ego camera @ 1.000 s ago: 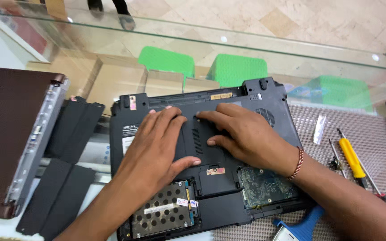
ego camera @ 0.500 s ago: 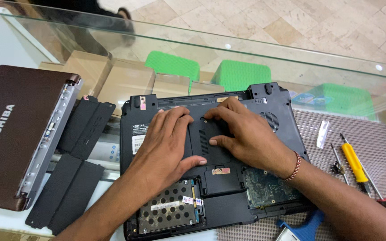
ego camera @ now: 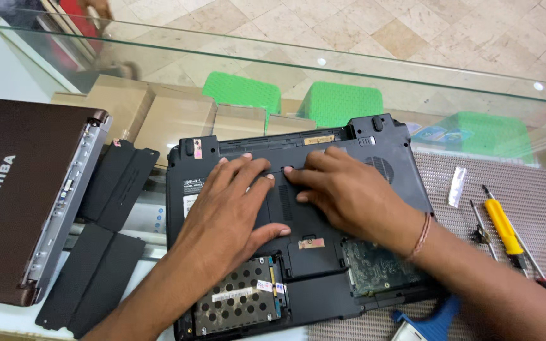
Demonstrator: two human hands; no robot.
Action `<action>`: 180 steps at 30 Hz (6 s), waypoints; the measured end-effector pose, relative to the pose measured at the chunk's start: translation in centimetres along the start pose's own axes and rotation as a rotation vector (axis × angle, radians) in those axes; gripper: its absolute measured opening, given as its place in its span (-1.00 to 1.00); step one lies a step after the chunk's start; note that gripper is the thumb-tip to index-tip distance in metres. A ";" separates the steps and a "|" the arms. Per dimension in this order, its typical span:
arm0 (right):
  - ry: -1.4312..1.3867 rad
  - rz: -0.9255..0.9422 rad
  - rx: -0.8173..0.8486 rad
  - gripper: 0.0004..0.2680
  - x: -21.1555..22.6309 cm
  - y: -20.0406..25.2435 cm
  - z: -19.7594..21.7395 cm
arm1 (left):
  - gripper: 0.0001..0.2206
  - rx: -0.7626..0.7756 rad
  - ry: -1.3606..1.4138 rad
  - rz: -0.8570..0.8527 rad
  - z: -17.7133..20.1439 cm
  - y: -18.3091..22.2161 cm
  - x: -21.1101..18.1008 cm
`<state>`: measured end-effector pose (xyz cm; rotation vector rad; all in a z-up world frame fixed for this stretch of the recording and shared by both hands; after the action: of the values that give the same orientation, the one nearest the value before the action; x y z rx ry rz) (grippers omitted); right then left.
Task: The person removes a black plastic cover from the bottom of a laptop using a yellow screwdriver. They then attempt to reattach the cover, aligning it with the chassis. Finally, they use a blue screwdriver to tighten screws to secure the cover in place.
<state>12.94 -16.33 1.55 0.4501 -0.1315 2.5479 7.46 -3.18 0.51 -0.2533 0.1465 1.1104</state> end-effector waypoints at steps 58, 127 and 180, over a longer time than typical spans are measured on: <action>0.070 -1.097 -0.101 -0.52 -18.1 31.8 3.2 | -0.57 -0.101 0.174 -0.070 0.5 0.4 0.2; 0.707 -0.160 -0.230 -0.76 4.4 -2.5 11.4 | -0.89 -0.243 0.775 -0.078 5.2 -5.9 -0.1; 0.566 0.080 -0.173 -0.65 1.3 -4.2 9.4 | -0.83 -0.169 0.611 0.068 0.3 -5.6 2.8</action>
<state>16.84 -13.81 10.85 -0.3512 -0.1579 2.6069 13.69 -3.04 0.79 -0.7415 0.6084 1.0851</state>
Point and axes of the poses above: each hand's wrist, its own y-axis away from the middle knuckle, its own z-axis out of the back of the hand, x = y × z, the point moved 8 cm from there along -y, towards the middle knuckle, and after that the axes turned 7 degrees about x, right-handed, at the moved point
